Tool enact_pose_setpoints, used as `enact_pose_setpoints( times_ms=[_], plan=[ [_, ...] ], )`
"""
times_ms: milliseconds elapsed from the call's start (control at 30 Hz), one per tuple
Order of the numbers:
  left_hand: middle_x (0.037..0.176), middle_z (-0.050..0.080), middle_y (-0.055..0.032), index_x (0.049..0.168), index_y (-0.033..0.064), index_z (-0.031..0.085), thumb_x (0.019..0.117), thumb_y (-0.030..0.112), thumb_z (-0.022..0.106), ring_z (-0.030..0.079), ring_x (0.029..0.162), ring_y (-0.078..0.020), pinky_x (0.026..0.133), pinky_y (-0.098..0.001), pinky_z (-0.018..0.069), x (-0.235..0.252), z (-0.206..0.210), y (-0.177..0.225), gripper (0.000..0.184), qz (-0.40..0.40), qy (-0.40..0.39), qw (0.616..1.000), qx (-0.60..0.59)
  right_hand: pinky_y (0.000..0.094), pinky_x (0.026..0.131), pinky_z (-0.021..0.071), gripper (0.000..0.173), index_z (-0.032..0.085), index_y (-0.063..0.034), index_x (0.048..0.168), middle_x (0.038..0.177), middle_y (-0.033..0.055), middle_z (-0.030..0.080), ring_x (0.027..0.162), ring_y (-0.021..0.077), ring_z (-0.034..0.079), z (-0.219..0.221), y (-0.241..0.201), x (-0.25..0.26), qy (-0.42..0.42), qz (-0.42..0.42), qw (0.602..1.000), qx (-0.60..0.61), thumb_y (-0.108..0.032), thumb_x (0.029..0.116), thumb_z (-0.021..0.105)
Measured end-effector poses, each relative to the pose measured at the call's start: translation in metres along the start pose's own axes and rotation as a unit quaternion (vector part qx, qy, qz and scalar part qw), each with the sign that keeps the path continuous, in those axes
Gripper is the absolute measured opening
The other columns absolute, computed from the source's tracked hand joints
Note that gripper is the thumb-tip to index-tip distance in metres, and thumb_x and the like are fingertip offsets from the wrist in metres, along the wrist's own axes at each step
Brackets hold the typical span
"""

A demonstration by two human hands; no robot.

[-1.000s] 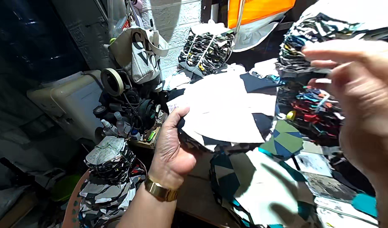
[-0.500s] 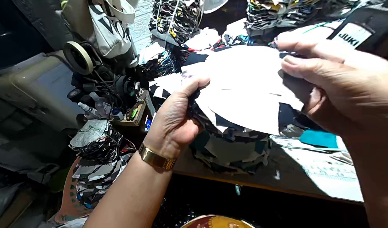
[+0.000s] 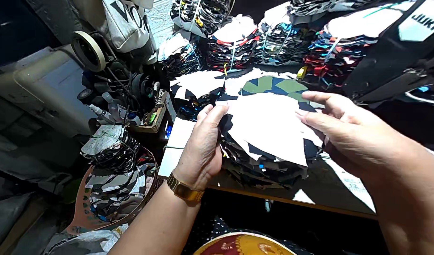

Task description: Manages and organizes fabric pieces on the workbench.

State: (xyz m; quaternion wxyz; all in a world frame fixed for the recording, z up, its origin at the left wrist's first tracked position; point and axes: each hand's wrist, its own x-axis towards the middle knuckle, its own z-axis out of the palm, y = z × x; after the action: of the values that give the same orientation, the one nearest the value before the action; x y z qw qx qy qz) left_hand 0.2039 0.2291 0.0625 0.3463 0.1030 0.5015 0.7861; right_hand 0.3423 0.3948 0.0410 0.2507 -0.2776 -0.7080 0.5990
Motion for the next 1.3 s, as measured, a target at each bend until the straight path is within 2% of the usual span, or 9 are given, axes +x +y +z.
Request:
enact_pose_setpoints(
  times_ms=[300,400,533,700,833,933,1033,1200,1300],
  plan=[
    [0.14,0.056,-0.0124,0.151,0.0144,0.042,0.1082,0.03,0.048,0.055,0.13,-0.0264,0.106,-0.0489,0.0485,-0.009,-0.006,0.005,0.045,-0.013,-0.024,0.998,-0.062,0.0283,0.077,0.0606,0.06,0.035,-0.0188,0.152,0.114,0.0019,0.065,0.086,0.0071,0.07,-0.002,-0.001,0.005,0.004,-0.043,0.999,-0.02,-0.027,0.1005,0.063],
    [0.137,0.058,-0.0123,0.15,0.0131,0.041,0.1085,0.028,0.046,0.058,0.126,-0.0252,0.104,-0.0457,0.0504,-0.006,-0.013,0.003,0.044,-0.005,-0.025,0.999,-0.038,0.0355,0.081,0.0586,0.065,0.038,-0.0172,0.151,0.12,0.0056,0.062,0.093,0.0116,0.068,-0.008,0.009,0.009,0.014,-0.061,0.995,-0.083,-0.039,0.0966,0.066],
    [0.162,0.038,-0.0098,0.16,0.0167,0.03,0.1087,0.031,0.046,0.037,0.149,-0.0251,0.12,-0.0458,0.034,0.001,-0.024,0.005,0.056,0.047,0.01,0.999,0.017,0.0522,0.081,0.0542,0.073,0.043,-0.0155,0.151,0.136,0.0156,0.059,0.102,0.0279,0.066,-0.019,0.009,0.007,0.056,-0.136,0.964,-0.222,-0.06,0.0951,0.059],
    [0.166,0.029,-0.0082,0.161,0.015,0.029,0.1113,0.042,0.026,0.027,0.153,-0.0181,0.124,-0.0454,0.0246,0.005,-0.026,-0.006,0.057,0.149,-0.013,0.972,0.182,0.0472,0.11,0.0453,0.062,0.04,-0.0137,0.157,0.156,0.0171,0.043,0.139,0.0282,0.05,-0.009,-0.016,-0.009,0.073,-0.275,0.902,-0.325,-0.048,0.1051,0.043],
    [0.17,0.023,-0.004,0.163,0.0158,0.027,0.1111,0.048,0.015,0.023,0.155,-0.0145,0.126,-0.0427,0.0211,0.013,-0.022,-0.017,0.063,0.132,-0.044,0.969,0.205,0.0607,0.122,0.0255,0.059,0.051,-0.016,0.153,0.162,0.0119,0.041,0.153,0.0366,0.029,0.025,-0.03,-0.024,-0.016,-0.383,0.835,-0.395,-0.049,0.1074,0.033],
    [0.166,0.031,-0.0015,0.163,0.0207,0.028,0.1096,0.055,0.013,0.034,0.15,-0.0155,0.121,-0.0447,0.0306,0.006,-0.021,-0.015,0.065,0.089,-0.057,0.977,0.188,0.0678,0.12,0.0217,0.062,0.053,-0.0241,0.152,0.163,0.0079,0.041,0.154,0.0375,0.028,0.04,-0.024,-0.012,-0.073,-0.394,0.799,-0.448,-0.054,0.1068,0.024],
    [0.145,0.057,0.0002,0.153,0.0279,0.044,0.1051,0.067,0.016,0.059,0.125,-0.0166,0.099,-0.045,0.0524,-0.007,-0.023,-0.015,0.068,0.067,-0.061,0.978,0.189,0.0676,0.118,0.0242,0.065,0.05,-0.025,0.154,0.16,0.0071,0.045,0.152,0.0366,0.032,0.042,-0.016,0.005,-0.105,-0.365,0.786,-0.488,-0.055,0.1065,0.018],
    [0.138,0.061,-0.0028,0.15,0.0247,0.048,0.1042,0.068,0.015,0.062,0.12,-0.0164,0.097,-0.0452,0.0539,-0.005,-0.021,-0.018,0.071,0.057,-0.062,0.978,0.189,0.0621,0.116,0.0326,0.067,0.056,-0.0198,0.15,0.155,0.0087,0.052,0.146,0.0347,0.043,0.05,-0.002,0.008,-0.085,-0.373,0.78,-0.495,-0.054,0.1056,0.018],
    [0.154,0.049,-0.0021,0.16,0.0282,0.035,0.1051,0.067,0.017,0.055,0.131,-0.0183,0.103,-0.046,0.0492,-0.006,-0.027,-0.014,0.07,0.045,-0.092,0.975,0.197,0.0629,0.11,0.0371,0.066,0.059,-0.0177,0.147,0.152,0.0105,0.054,0.143,0.0357,0.046,0.05,0.005,0.007,-0.062,-0.394,0.782,-0.479,-0.052,0.1053,0.021]
  ],
)
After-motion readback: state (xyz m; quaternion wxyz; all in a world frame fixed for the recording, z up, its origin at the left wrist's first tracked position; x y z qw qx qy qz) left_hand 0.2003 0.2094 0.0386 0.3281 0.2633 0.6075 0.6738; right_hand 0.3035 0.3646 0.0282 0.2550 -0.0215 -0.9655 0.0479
